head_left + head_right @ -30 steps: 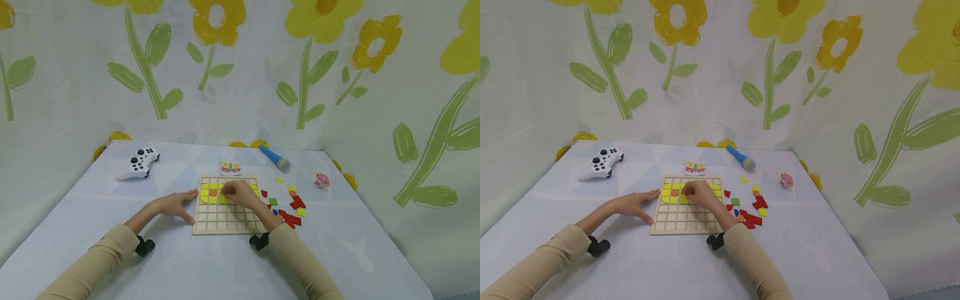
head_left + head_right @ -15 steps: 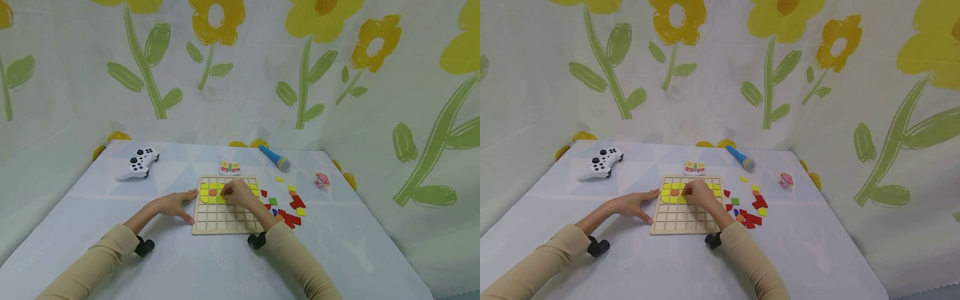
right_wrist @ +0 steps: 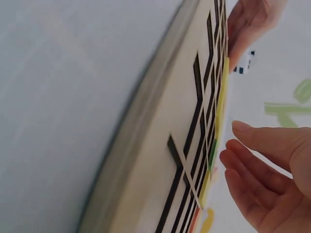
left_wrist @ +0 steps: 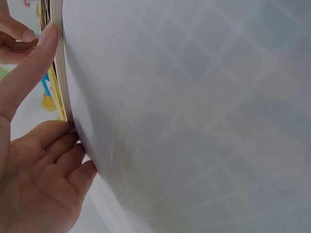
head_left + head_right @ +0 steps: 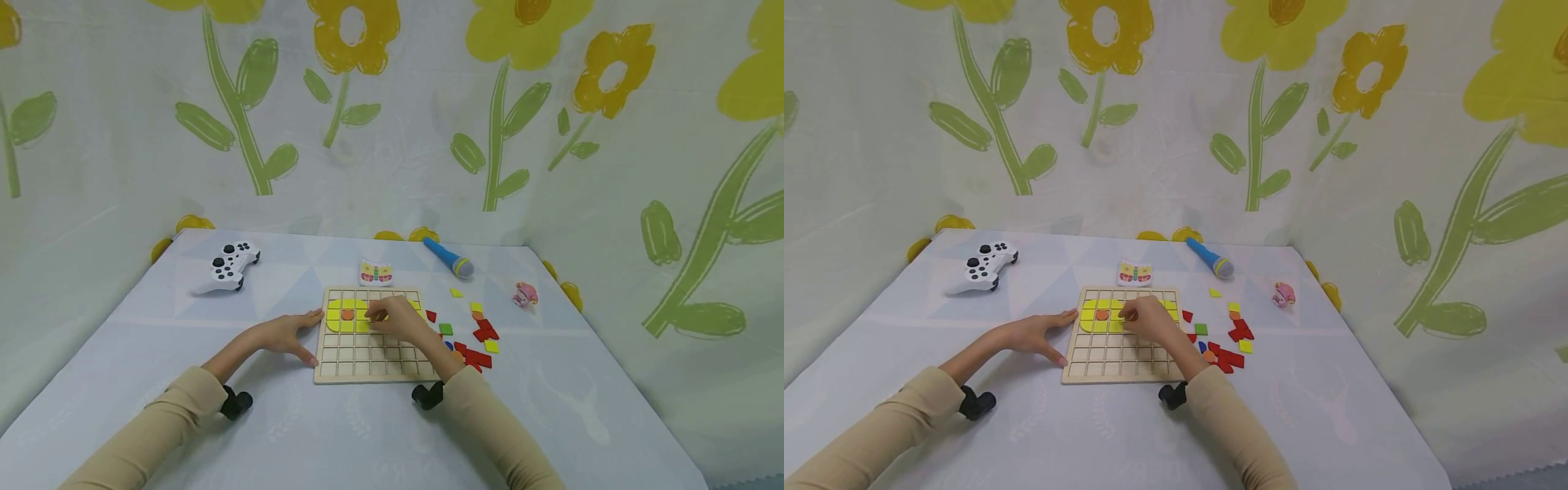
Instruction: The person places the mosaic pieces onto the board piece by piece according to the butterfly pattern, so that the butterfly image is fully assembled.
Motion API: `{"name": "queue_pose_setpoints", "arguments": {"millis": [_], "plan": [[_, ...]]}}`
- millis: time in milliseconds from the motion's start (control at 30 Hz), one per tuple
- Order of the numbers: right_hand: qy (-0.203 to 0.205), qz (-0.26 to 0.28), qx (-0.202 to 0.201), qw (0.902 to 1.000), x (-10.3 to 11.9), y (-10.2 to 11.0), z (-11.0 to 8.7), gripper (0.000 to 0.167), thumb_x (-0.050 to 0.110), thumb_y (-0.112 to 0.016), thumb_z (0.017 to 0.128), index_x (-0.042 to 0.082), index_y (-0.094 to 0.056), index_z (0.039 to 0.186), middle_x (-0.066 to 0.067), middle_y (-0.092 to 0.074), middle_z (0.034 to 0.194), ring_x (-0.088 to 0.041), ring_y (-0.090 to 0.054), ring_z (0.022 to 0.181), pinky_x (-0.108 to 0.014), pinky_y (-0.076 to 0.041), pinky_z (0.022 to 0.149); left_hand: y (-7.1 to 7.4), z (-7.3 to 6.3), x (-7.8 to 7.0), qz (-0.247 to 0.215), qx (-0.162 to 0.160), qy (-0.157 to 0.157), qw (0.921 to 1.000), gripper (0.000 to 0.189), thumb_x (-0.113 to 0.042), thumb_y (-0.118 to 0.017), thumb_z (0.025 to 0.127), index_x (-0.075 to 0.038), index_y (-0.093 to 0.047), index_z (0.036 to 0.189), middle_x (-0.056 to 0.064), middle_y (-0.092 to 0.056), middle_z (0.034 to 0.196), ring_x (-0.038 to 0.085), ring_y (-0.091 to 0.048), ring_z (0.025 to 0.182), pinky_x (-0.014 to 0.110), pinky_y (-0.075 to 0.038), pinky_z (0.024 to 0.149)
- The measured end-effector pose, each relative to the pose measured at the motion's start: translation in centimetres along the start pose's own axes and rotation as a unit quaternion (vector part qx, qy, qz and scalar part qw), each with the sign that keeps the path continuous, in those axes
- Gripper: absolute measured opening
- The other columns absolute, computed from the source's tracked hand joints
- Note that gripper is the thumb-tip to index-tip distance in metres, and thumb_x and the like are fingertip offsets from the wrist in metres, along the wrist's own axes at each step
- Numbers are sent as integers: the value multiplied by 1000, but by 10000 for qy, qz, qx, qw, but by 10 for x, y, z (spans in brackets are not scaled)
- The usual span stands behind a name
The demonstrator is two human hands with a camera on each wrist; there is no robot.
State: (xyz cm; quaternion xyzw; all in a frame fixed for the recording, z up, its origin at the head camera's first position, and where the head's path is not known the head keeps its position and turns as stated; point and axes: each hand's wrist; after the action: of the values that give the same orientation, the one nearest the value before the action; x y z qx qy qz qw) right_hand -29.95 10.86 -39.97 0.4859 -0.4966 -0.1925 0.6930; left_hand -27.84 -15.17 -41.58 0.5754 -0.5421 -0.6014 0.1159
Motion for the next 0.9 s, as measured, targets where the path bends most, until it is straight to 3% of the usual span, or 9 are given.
{"name": "queue_pose_setpoints", "arguments": {"millis": [267,433,633,900], "plan": [[229,-2,-215,9995,-20,17,-23,17,5,-73,85,5,-74,102,-3,-71,95,-15,-61,84,-27,-52,74,0,1,1,-10,13,-2,10000,106,-38,-84,72,0,-24,151,20,-17,157,41,-15,143,56,-18,113],[-94,73,-319,9994,-36,26,-37,18,6,-73,85,7,-73,103,-1,-70,95,-15,-59,85,-27,-52,76,0,1,1,-39,32,-23,10000,106,-37,-84,73,0,-24,151,21,-16,157,42,-14,143,56,-17,113],[-319,-227,-468,9981,-60,38,-50,17,5,-73,84,8,-74,101,0,-69,93,-16,-59,84,-29,-53,73,1,0,1,-9,56,-48,10000,106,-38,-83,73,1,-23,151,21,-16,157,42,-14,143,56,-18,113],[-754,-382,-341,9958,-83,53,-67,21,2,-70,85,8,-74,105,-4,-68,104,-24,-59,97,-38,-53,81,1,0,1,1,106,-51,9999,106,-39,-83,74,1,-23,151,22,-16,157,42,-15,143,56,-17,113]]}}
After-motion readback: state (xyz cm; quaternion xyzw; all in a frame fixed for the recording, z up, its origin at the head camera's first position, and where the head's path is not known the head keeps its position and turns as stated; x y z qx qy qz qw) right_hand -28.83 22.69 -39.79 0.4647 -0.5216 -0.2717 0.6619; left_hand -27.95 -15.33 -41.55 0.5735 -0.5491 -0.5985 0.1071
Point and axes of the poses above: each hand's wrist, its own z-axis towards the middle knuckle, its own y-axis out of the back of the hand, x = y × z
